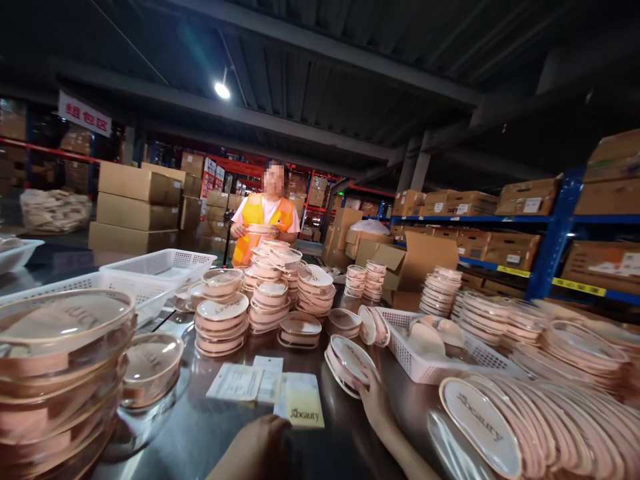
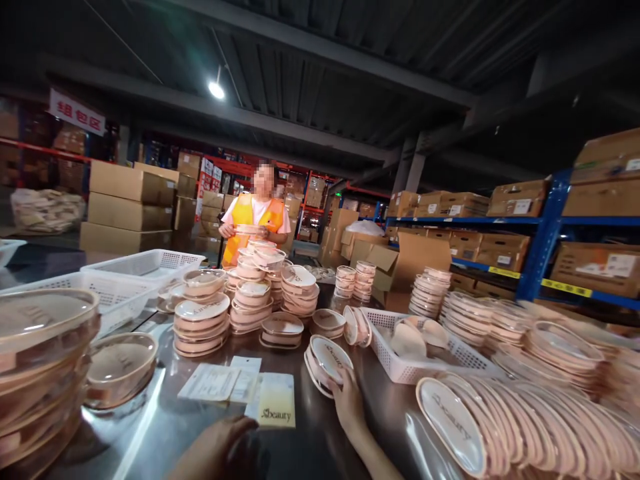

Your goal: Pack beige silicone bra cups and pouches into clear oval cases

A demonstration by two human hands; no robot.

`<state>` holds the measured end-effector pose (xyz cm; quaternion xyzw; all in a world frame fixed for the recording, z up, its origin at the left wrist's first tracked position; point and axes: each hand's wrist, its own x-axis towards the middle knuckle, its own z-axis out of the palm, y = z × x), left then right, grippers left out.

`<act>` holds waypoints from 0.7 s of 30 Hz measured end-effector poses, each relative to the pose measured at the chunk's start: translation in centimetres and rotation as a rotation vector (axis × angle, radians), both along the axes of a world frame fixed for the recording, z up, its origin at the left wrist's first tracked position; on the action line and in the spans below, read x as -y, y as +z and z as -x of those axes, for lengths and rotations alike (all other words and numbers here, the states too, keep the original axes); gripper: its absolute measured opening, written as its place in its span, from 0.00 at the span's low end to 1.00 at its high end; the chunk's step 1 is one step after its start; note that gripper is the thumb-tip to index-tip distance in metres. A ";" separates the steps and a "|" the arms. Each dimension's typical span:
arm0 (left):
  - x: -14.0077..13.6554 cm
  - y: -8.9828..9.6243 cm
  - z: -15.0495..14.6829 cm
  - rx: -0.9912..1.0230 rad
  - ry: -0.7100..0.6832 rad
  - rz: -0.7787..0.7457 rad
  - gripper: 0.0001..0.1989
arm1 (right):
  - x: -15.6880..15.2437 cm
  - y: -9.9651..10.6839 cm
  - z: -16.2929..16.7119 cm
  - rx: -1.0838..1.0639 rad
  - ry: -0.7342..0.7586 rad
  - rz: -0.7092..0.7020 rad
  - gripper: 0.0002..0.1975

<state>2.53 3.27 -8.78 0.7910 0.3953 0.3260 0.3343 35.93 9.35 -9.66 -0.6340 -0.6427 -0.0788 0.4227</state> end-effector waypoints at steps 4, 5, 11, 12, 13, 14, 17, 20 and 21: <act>-0.8 -1.5 -0.9 0.273 0.018 0.242 0.43 | 3.0 0.7 4.4 -0.011 0.136 -0.130 0.15; -1.1 -1.4 -0.9 0.416 0.056 0.326 0.49 | 4.0 1.2 5.8 0.029 0.253 -0.184 0.13; -0.9 2.0 1.2 0.956 0.227 0.509 0.46 | 8.7 3.4 10.6 0.102 0.800 -0.261 0.24; -0.6 2.5 1.4 0.934 0.196 0.520 0.43 | 8.9 3.0 10.5 0.046 0.779 -0.227 0.26; -0.3 2.7 1.5 0.918 0.163 0.538 0.41 | 8.9 2.6 10.3 -0.005 0.751 -0.193 0.28; 0.0 2.8 1.4 0.904 0.131 0.550 0.41 | 8.7 2.2 10.0 -0.055 0.728 -0.168 0.29; 0.6 2.4 0.7 0.796 0.074 0.486 0.42 | 7.9 1.6 9.0 -0.207 0.671 -0.117 0.28; 1.2 2.4 0.5 0.673 0.013 0.405 0.38 | 7.3 3.0 8.5 -0.283 0.700 -0.024 0.25; 1.5 2.6 0.6 0.633 -0.009 0.418 0.35 | 7.3 3.6 8.6 -0.284 0.756 0.026 0.24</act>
